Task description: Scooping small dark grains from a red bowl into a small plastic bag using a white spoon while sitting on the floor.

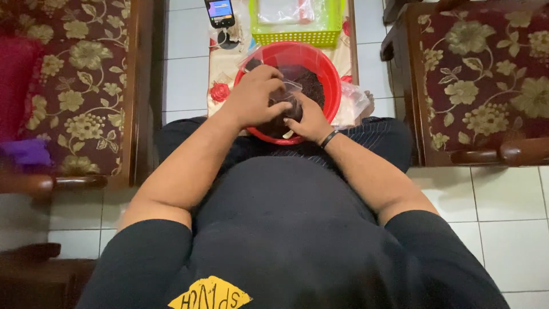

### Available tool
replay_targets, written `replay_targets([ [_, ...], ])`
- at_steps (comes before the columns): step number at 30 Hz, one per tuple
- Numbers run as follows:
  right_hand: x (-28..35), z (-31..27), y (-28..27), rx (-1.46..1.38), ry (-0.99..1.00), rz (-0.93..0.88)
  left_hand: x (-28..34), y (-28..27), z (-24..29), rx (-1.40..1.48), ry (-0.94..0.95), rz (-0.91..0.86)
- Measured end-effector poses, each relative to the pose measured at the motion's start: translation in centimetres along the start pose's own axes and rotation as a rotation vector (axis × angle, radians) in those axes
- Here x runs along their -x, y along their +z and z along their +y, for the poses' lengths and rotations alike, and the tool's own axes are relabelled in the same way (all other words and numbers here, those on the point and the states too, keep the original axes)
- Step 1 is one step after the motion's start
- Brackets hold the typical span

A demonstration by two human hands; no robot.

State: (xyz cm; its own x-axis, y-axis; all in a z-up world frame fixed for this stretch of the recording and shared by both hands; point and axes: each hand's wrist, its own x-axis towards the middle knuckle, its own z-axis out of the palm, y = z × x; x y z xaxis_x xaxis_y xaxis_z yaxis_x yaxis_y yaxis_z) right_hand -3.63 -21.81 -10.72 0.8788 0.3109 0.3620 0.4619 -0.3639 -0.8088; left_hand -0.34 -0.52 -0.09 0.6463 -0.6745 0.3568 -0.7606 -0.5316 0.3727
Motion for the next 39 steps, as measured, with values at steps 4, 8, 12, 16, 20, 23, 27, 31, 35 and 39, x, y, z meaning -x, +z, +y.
replay_targets([
  [4,-0.5,-1.7,0.0,0.041,-0.021,-0.002,-0.6,4.9,-1.7,-0.067,0.023,0.071],
  [8,-0.3,-1.1,0.0,0.041,-0.003,0.007,-0.7,4.9,-1.1,0.220,0.006,0.154],
  [12,-0.6,-0.5,-0.1,0.077,0.006,-0.008,-0.4,2.2,-0.5,0.318,-0.057,0.093],
  [16,0.0,-0.1,0.2,0.076,0.144,-0.092,1.3,0.5,-0.1,0.528,-0.491,-0.054],
  [20,-0.4,-0.2,0.0,0.030,0.002,0.005,3.4,5.8,-3.9,0.496,-0.580,-0.096],
  [23,-0.2,0.7,0.1,0.000,0.016,0.000,3.7,7.6,-4.0,0.510,-0.666,-0.074],
  [27,-0.2,1.0,-0.2,-0.066,0.038,0.005,3.6,8.2,-3.6,0.520,-0.736,-0.003],
  [31,-0.2,1.0,0.0,-0.070,0.064,0.009,3.1,7.6,-2.4,0.526,-0.732,-0.058],
  [35,0.0,2.1,0.8,-0.010,0.040,0.001,3.2,8.7,-2.7,0.477,-0.762,-0.021],
  [39,-0.3,2.1,0.4,-0.005,0.080,0.000,3.4,7.5,-2.2,0.435,-0.755,0.082],
])
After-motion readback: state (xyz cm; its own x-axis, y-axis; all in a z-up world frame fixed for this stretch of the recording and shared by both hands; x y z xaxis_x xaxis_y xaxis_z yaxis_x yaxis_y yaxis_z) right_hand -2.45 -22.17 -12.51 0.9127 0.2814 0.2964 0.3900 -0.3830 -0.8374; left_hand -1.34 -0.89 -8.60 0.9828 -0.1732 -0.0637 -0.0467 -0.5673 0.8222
